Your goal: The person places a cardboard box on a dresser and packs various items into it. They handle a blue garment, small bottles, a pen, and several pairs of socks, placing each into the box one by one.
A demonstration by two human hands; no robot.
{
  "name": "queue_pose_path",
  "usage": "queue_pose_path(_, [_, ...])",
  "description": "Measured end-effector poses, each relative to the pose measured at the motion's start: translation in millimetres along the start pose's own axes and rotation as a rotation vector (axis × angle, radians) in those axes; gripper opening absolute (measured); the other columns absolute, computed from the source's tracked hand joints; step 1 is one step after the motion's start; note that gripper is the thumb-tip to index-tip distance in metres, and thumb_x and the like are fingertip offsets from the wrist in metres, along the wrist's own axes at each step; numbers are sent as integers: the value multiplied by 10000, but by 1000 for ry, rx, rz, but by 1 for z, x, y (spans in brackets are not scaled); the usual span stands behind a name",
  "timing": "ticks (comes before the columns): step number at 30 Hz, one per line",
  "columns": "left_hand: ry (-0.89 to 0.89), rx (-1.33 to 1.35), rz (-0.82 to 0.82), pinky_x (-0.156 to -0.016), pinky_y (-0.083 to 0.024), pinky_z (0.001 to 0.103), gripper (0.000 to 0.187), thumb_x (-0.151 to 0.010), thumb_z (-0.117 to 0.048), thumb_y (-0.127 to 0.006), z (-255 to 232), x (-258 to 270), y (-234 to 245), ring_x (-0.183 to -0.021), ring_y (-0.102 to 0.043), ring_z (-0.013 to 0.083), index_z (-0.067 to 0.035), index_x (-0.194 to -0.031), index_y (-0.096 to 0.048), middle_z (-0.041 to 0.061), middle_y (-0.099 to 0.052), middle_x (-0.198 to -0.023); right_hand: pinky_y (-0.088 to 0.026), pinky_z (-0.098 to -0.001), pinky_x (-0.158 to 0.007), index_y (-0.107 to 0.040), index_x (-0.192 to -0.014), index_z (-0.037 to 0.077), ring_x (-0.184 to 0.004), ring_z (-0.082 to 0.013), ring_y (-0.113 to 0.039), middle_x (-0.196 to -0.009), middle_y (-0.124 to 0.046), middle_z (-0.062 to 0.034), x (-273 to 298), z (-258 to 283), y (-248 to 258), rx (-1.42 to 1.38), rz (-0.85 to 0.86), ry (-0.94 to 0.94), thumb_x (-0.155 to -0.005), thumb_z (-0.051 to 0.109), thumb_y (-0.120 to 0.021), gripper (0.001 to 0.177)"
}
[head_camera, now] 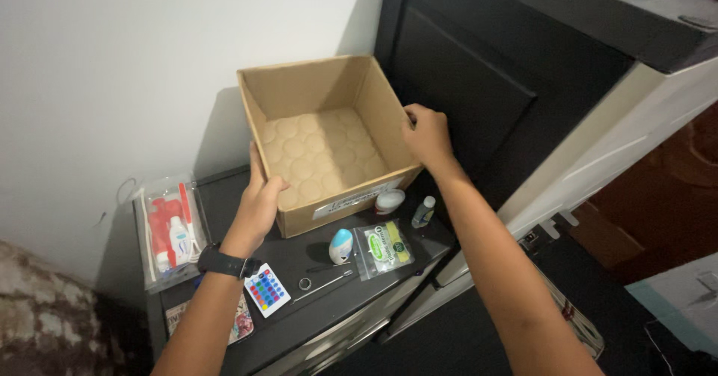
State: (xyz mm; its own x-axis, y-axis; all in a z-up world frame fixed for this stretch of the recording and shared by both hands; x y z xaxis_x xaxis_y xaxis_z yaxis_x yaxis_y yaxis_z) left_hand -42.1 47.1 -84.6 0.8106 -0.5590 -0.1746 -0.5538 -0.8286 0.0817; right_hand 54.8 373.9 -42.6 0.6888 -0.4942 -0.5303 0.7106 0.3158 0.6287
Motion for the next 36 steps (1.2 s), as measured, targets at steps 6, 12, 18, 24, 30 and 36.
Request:
queue_pose_path(6, [49,11,-23,-1153,-312,302,890,-872,-181,-461,18,-6,5,-1486,-358,246,-47,-1630,-15,175,-225,-1685,-571,-488,-725,-788,-1035,102,-826,-403,-709,-889,-720,-200,0,25,0,224,24,28,-962,207,-638,197])
queue_pose_path(12, [133,23,-13,-1143,-309,292,881,-888,-226,-445,25,-18,2,-1479,-368,245,-66,-1636,-8,170,-270,-1668,-572,-510,-709,-787,-980,126,-803,-401,-718,-872,-733,-183,-10,20,-6,490,120,-26,-957,195,-614,188])
queue_pose_path(18, [269,-30,-64,-743,-478,338,884,-850,-256,-434,19,-17,0,-947,-576,251,-205,-1657,-76,163,-579,-1358,-577,-493,-674,-771,-850,99,-805,-388,-721,-878,-733,-173,-17,16,-13,668,70,37,-928,145,-634,164])
queue_pose_path(24, [285,-29,-61,-793,-480,361,875,-859,-282,-441,18,-17,1,-969,-583,277,-208,-1657,-89,179,-586,-1339,-536,-430,-607,-735,-834,40,-695,-323,-688,-794,-705,-124,5,61,17,293,-297,329,-906,107,-747,100])
queue_pose_path(30, [-164,-283,-160,-1277,-125,396,791,-1013,-238,-525,-49,15,3,-1610,-157,356,103,-1608,-130,277,-150,-1718,-553,-303,-748,-734,-1070,-1,-802,-189,-692,-922,-733,-114,81,66,66,-267,-350,79,-1049,130,-607,183])
queue_pose_path(36, [-404,-312,-12,-1277,-319,409,623,-880,-173,-513,-72,115,-91,-1484,-471,247,-23,-1485,-510,144,-527,-1524,-536,-452,-932,-622,-1307,-46,-1073,-333,-703,-1205,-704,-244,241,29,88,-1200,-258,-487,-1072,425,-390,575])
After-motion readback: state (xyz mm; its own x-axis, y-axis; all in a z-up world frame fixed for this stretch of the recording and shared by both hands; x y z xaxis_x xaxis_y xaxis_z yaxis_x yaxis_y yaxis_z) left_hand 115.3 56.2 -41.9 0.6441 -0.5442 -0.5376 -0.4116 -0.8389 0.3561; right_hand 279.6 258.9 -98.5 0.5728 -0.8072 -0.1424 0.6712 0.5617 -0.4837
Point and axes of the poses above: each hand's wrist, its own x-axis away from the middle knuckle, its own y-axis out of the back of the hand, z = x × y, the point moved 4 cm from there along -x, towards the middle knuckle
